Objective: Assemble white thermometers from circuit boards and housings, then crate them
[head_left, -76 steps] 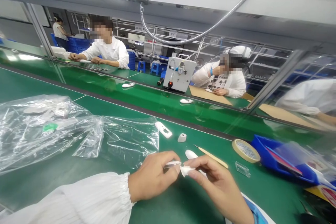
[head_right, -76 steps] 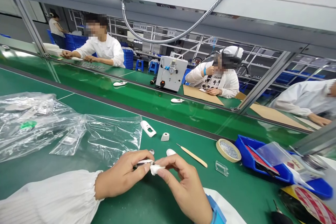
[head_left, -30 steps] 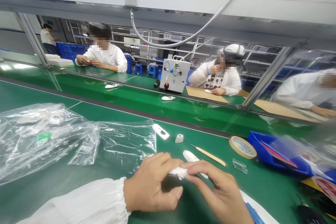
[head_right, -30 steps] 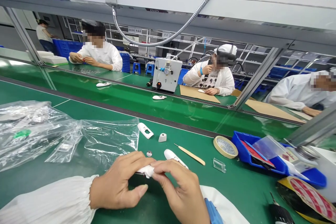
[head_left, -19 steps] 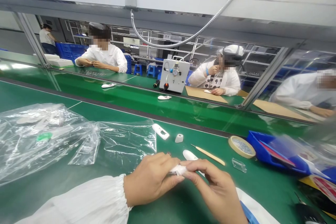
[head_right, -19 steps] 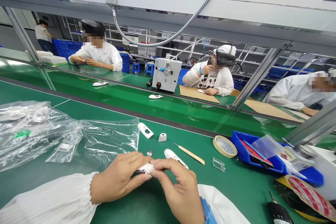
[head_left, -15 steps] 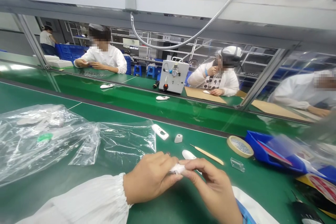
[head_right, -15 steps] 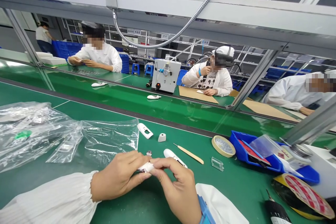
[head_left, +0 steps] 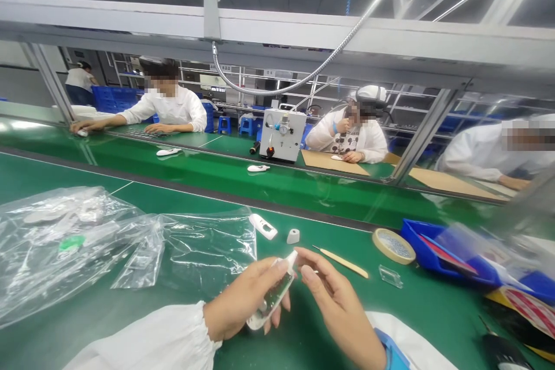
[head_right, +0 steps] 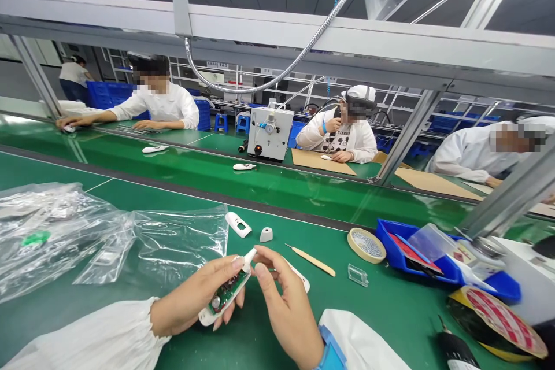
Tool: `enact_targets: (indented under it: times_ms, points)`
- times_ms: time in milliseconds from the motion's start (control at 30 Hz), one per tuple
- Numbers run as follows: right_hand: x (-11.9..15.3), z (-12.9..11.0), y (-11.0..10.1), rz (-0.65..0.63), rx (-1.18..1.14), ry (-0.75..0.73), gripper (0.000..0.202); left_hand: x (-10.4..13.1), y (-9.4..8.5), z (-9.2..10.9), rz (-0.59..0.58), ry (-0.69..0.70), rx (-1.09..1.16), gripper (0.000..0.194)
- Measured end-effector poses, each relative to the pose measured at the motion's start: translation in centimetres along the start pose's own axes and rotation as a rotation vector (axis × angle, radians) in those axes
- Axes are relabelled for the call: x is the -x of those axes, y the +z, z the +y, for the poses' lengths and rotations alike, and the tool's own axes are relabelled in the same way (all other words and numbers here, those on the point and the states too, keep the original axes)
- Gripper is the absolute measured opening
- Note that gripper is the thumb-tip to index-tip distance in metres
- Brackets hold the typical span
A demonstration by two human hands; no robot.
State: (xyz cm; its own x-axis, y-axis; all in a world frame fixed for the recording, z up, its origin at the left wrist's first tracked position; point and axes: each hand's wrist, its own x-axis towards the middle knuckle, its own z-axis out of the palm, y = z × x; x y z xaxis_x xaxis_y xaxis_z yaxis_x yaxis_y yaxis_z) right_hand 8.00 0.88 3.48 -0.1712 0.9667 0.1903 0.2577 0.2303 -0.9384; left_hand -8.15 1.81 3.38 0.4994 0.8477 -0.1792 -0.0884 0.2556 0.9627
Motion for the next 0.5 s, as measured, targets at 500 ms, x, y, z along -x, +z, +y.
enact_targets:
  times_ms: [500]
  points:
    - [-0.1, -0.9, 0.5, -0.047, -0.165, -0.061, 0.021, 1.1, 0.1, -0.6, 0.068, 0.235, -0.478, 0.032]
